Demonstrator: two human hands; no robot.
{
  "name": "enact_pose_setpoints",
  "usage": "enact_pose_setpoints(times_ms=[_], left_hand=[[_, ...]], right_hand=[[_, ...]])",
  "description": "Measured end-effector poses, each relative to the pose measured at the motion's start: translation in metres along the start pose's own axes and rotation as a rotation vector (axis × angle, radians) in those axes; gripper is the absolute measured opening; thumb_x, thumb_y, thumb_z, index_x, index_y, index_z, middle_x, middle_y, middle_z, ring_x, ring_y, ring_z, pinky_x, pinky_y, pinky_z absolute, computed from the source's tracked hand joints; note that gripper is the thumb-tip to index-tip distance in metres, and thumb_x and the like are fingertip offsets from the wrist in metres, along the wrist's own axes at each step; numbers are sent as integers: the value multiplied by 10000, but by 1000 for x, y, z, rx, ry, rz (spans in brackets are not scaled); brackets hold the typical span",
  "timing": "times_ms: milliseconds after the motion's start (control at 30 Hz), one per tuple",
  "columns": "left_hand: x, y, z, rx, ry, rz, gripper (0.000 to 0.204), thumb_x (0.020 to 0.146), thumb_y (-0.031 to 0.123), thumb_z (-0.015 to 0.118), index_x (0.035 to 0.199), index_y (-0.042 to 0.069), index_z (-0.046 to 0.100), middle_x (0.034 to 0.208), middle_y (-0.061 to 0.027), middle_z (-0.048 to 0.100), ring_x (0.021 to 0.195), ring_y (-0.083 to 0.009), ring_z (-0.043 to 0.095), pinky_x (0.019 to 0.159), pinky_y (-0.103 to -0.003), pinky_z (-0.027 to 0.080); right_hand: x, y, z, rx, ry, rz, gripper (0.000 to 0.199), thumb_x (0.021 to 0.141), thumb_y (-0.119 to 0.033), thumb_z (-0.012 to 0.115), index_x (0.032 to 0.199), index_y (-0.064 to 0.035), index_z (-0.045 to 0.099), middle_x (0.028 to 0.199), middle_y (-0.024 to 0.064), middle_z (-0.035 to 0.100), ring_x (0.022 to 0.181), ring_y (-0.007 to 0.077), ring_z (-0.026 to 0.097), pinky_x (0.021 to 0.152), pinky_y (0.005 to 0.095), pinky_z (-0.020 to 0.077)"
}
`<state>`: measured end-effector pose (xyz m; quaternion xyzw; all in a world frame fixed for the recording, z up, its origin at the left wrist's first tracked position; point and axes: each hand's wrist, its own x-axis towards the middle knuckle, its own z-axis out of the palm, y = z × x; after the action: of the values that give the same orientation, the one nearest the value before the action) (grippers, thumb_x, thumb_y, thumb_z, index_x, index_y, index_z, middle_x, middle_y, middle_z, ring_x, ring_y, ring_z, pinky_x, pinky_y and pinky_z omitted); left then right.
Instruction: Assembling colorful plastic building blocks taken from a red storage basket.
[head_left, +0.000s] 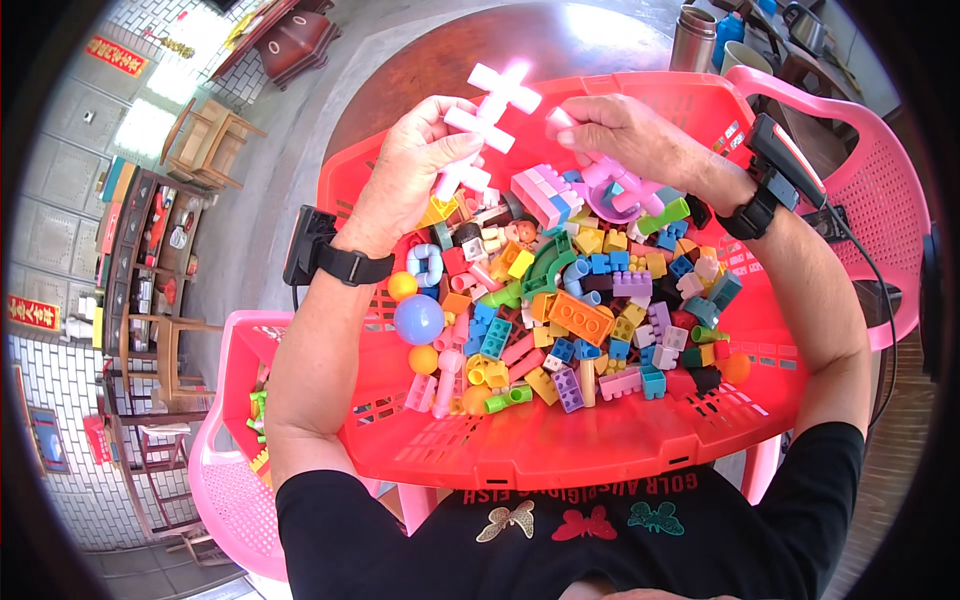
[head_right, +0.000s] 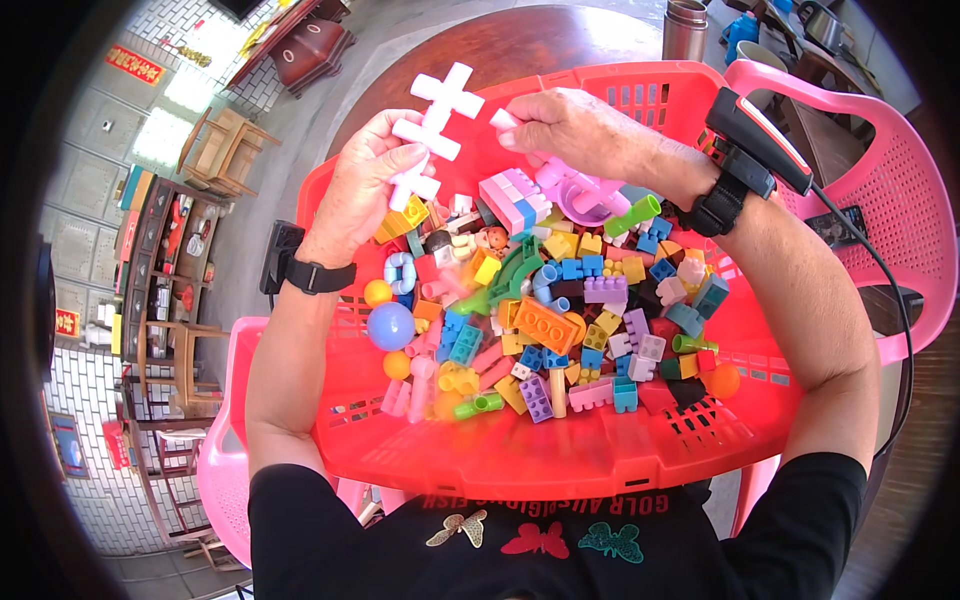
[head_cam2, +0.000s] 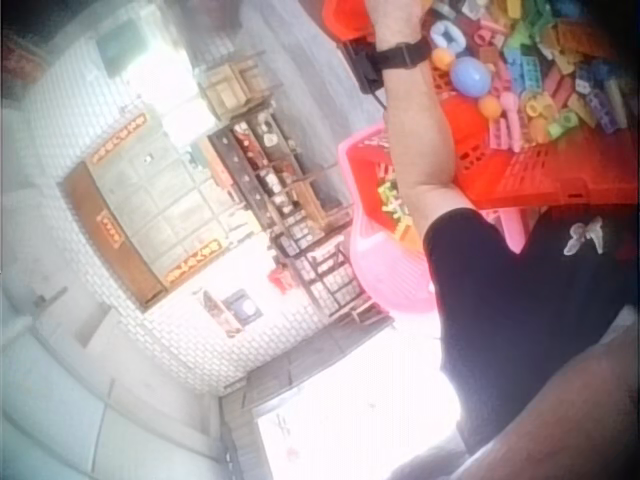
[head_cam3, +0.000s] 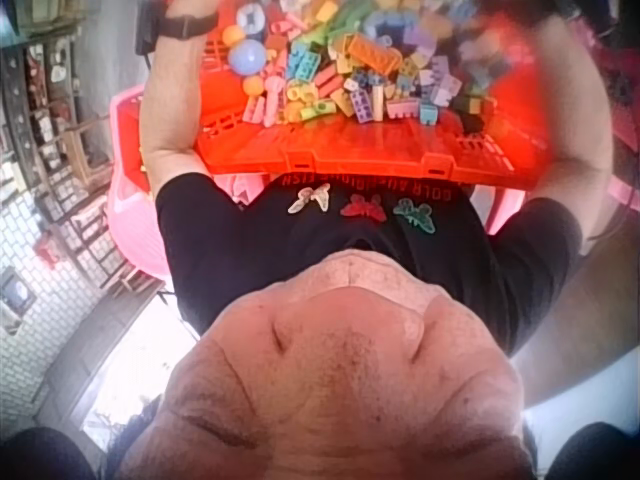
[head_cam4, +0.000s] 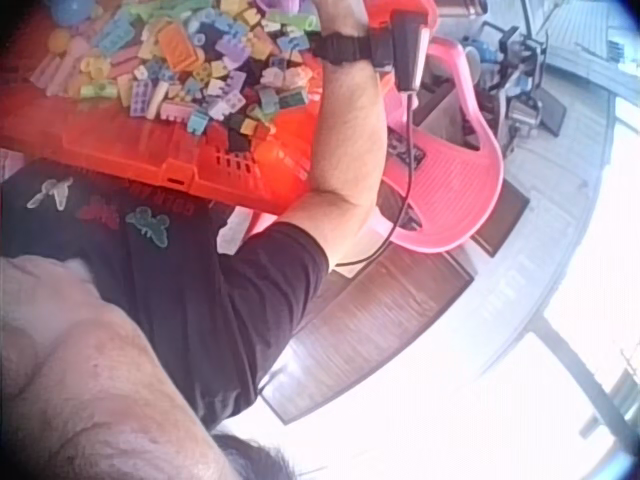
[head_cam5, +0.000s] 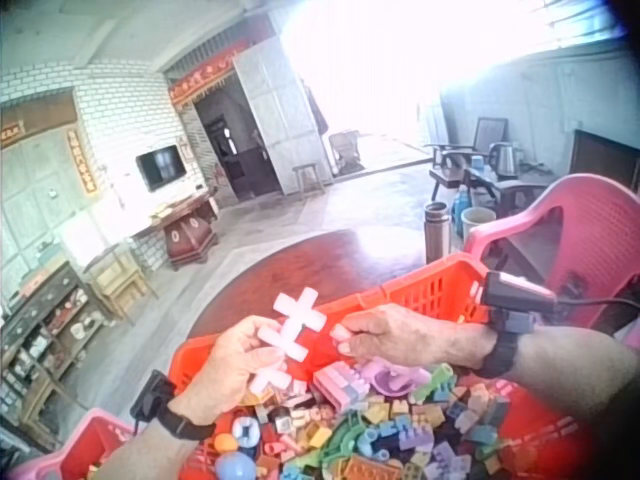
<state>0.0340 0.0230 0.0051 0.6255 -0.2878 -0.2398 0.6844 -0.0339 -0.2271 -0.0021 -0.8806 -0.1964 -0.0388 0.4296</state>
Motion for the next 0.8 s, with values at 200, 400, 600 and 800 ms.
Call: enact_pose_setpoints(times_ms=[200, 400, 600, 800], left_hand=[[-10, 8, 13, 91, -119, -129, 334, 868, 27, 592, 1189, 26, 500, 1021, -84, 609, 855, -131, 624, 718, -277, 548], [-12, 8, 22, 239, -252, -252, 343, 897, 108, 595, 1216, 7, 517, 1005, -80, 630, 894, -131, 624, 715, -275, 551], [-16, 2, 20, 259, -269, -330, 370, 912, 234, 607, 1182, -13, 548, 979, -67, 642, 871, -113, 617, 679, -257, 539], [-17, 3, 30, 257, -367, -350, 415, 914, 225, 600, 1251, 2, 508, 959, -49, 613, 884, -113, 607, 694, -262, 552]], right_hand=[[0, -5, 4, 7, -102, 64, 276, 942, -270, 540, 874, -3, 564, 675, 26, 537, 652, 108, 516, 610, 275, 437], [-6, -13, 7, 73, -237, 39, 323, 912, -291, 564, 892, 30, 598, 703, 98, 595, 626, 204, 574, 617, 360, 457], [-14, -23, 9, 66, -158, 22, 370, 878, -232, 606, 1153, -21, 474, 682, 100, 590, 601, 166, 591, 568, 324, 462], [-16, -31, 7, -27, -234, 3, 559, 847, -87, 577, 1332, -25, 305, 749, 154, 637, 628, 216, 652, 605, 331, 498]])
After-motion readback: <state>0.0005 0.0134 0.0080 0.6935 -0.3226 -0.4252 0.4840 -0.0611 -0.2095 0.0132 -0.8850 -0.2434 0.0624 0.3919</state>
